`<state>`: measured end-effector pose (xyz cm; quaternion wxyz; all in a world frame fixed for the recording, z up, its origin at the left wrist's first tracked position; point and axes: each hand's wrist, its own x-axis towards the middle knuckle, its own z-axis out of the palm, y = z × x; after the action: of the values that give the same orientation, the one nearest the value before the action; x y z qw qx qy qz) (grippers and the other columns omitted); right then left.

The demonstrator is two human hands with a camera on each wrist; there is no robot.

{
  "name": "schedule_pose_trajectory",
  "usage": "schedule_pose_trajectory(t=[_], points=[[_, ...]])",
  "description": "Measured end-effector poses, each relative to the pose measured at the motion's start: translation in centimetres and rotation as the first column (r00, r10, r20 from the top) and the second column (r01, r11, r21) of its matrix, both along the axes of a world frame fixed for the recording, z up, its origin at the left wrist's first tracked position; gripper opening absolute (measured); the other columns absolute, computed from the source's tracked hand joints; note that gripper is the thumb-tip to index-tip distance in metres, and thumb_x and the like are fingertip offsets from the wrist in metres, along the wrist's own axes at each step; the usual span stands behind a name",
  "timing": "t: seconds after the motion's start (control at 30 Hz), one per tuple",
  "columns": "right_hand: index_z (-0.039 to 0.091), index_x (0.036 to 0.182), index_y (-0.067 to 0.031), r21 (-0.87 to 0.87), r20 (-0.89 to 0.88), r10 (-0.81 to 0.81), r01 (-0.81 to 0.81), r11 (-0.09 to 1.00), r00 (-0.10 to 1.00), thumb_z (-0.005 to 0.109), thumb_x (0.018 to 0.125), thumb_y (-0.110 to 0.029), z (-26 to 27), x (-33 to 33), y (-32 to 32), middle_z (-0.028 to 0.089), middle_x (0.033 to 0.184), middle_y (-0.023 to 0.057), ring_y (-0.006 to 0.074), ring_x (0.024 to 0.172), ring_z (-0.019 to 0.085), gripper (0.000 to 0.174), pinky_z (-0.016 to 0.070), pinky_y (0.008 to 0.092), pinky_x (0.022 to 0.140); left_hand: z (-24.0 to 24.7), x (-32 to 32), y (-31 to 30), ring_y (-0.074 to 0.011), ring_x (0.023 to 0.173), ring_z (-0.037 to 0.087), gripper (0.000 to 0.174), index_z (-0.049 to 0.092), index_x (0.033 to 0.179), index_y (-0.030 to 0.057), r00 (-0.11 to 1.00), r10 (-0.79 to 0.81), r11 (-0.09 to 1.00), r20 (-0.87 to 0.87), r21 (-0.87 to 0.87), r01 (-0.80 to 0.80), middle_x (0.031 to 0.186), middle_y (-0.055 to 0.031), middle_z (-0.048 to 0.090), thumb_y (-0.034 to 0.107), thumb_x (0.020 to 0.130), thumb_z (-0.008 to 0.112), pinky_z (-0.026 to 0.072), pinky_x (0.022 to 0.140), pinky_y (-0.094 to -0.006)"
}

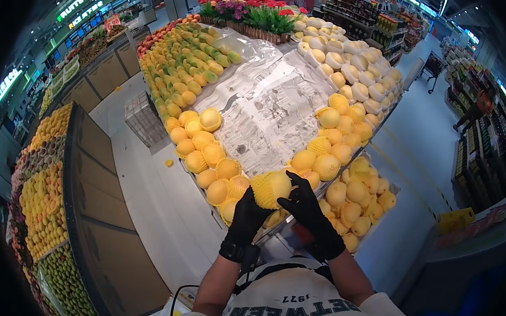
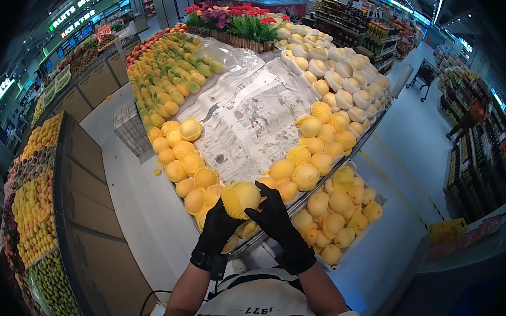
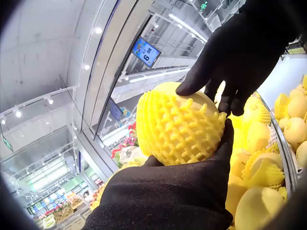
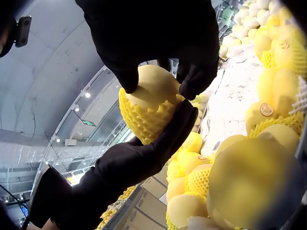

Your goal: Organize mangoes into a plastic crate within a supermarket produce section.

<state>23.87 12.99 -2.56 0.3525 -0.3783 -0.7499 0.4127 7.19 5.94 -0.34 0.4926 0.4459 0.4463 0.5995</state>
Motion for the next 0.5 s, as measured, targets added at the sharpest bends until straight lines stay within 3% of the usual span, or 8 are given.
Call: schedule_pose_trajectory(t=[0.07,0.2,0.3,0.4,0.43,0.47,0.5], points=[[0.036,0.143,-0.0041,-0.026,-0.077,0.03,-0.032,0.999,0.997,0.08,0.076,-0.012,-2.1,1.6,1.0,0.048,0.128,0.0153,0.0222,0.102,0.056,0.08,0.0513,0.0336,0.083,0.0,1.2,0.5,-0.02,0.116,0.057,0.057,0.048,0.134,0.0022,0.99,0.02,1.0,-0.142,0.019,-0.018,0.128,-0.0093,0.058,0.013,0.084,0.074,0.0452,0.1,-0.0343],[0.029,0.144,-0.0028,-0.271,-0.336,0.074,-0.172,0.947,0.939,0.077,0.075,-0.008,-0.9,3.2,1.6,0.045,0.132,0.017,0.0248,0.108,0.056,0.084,0.0512,0.0361,0.089,-1.0,2.5,1.2,-0.0204,0.115,0.057,0.055,0.049,0.133,0.0022,0.939,0.051,0.998,-0.341,0.059,-0.033,0.126,-0.0093,0.059,0.013,0.085,0.072,0.0453,0.099,-0.0336],[0.03,0.142,-0.002,-0.109,-0.31,0.12,-0.16,0.981,0.943,0.076,0.074,-0.005,-1.9,4.6,2.5,0.046,0.13,0.0161,0.024,0.11,0.055,0.083,0.051,0.0355,0.091,0.6,4.7,1.8,-0.0216,0.116,0.057,0.056,0.047,0.134,0.0025,0.901,0.069,0.996,-0.428,-0.022,-0.087,0.127,-0.0097,0.058,0.012,0.085,0.072,0.0449,0.099,-0.0339],[0.031,0.14,-0.0023,-0.262,-0.406,0.031,-0.148,0.954,0.913,0.077,0.072,-0.006,-1.1,6.1,2.2,0.046,0.128,0.0161,0.023,0.113,0.054,0.082,0.0504,0.036,0.093,0.5,7.1,2.3,-0.0248,0.122,0.053,0.058,0.041,0.139,0.0022,0.927,0.085,0.993,-0.364,0.104,-0.05,0.134,-0.0127,0.052,0.021,0.091,0.067,0.0437,0.102,-0.0363],[0.031,0.14,-0.0023,-0.306,-0.408,0.009,-0.146,0.941,0.913,0.078,0.072,-0.007,-1.2,6.4,2.3,0.047,0.128,0.0159,0.0233,0.114,0.053,0.082,0.0501,0.0362,0.094,-0.1,7.5,2.4,-0.0259,0.124,0.051,0.059,0.039,0.14,0.002,1.0,-0.014,1.0,0.009,-0.002,0.014,0.136,-0.0138,0.05,0.026,0.093,0.064,0.0434,0.103,-0.0374],[0.032,0.14,-0.0023,-0.348,-0.409,-0.011,-0.145,0.926,0.912,0.078,0.072,-0.007,-1.3,6.6,2.3,0.047,0.129,0.0157,0.0235,0.115,0.053,0.083,0.0498,0.0363,0.095,-1.0,7.8,2.6,-0.0271,0.126,0.05,0.06,0.036,0.142,0.0018,0.918,-0.073,0.991,0.389,-0.076,0.111,0.138,-0.0149,0.048,0.03,0.095,0.061,0.043,0.104,-0.0385],[0.032,0.14,-0.0023,-0.391,-0.41,-0.032,-0.144,0.909,0.912,0.079,0.071,-0.007,-1.4,7.0,2.2,0.047,0.129,0.0155,0.0237,0.116,0.052,0.083,0.0495,0.0365,0.095,-1.3,8.1,2.6,-0.0282,0.128,0.048,0.061,0.034,0.143,0.0017,0.696,-0.082,0.968,0.713,-0.109,0.226,0.14,-0.016,0.046,0.034,0.096,0.058,0.0427,0.105,-0.0397]])
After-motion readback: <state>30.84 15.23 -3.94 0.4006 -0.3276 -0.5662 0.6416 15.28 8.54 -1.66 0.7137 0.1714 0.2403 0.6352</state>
